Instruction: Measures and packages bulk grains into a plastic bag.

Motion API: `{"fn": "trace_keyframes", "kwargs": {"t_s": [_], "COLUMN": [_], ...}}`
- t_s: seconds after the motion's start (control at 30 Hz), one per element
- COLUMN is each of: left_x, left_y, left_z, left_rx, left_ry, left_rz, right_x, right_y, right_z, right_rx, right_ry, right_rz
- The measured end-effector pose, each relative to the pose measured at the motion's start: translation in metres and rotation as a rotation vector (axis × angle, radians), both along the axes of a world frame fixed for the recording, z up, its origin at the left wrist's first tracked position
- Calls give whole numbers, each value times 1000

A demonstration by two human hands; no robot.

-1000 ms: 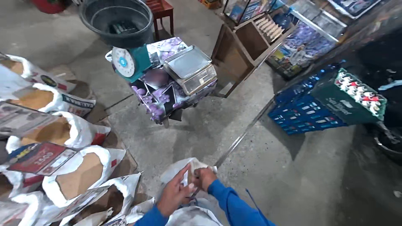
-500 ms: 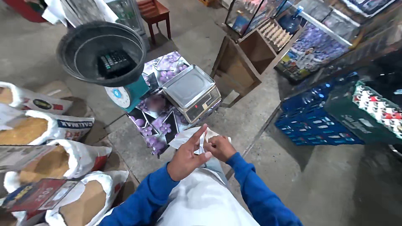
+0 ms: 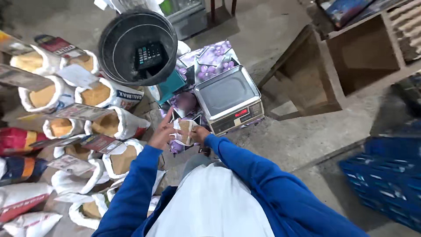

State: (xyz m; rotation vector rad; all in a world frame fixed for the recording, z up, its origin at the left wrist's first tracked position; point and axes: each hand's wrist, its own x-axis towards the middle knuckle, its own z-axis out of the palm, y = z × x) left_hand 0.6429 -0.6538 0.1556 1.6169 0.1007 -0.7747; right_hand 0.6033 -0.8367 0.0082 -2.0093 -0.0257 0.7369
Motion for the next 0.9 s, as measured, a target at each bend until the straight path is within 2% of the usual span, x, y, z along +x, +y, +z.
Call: {"fn": "trace_keyframes", "kwargs": {"t_s": [0.1, 0.17, 0.23, 0.3, 0.4, 0.43, 0.5, 0.63, 0.73, 0.9], "left_x": [6, 6, 3, -1, -9, -11, -15, -22, -27, -37], "left_y": [3, -2, -6, -9, -9, -9, -11, -19, -23, -23], "left_z": [2, 2, 2, 3, 4, 4, 5, 9, 11, 14], "left_rx": [21, 40, 69, 77, 74, 70, 53, 64, 78, 66], "left_ry": [11, 2, -18, -25, -35, -38, -40, -52, -57, -67], "left_rz": [81, 107, 137, 185, 255, 274, 314, 369, 385, 398], "right_x": [1, -10, -32, -55, -65, -62, -55, -36, -29, -25], "right_y": [-28, -68, -121, -182, -277, -302, -337, -349, -345, -348], "right_z": [16, 29, 31, 14, -18, -30, -56, -76, -73, -66], "right_rx": [16, 26, 42, -25, -192, -213, -223, -171, -225, -185], "right_ry": [-79, -183, -340, -442, -244, -156, -44, 0, 32, 31], "right_rz": [-4, -57, -203, -445, -790, -855, -842, -681, -687, -691]}}
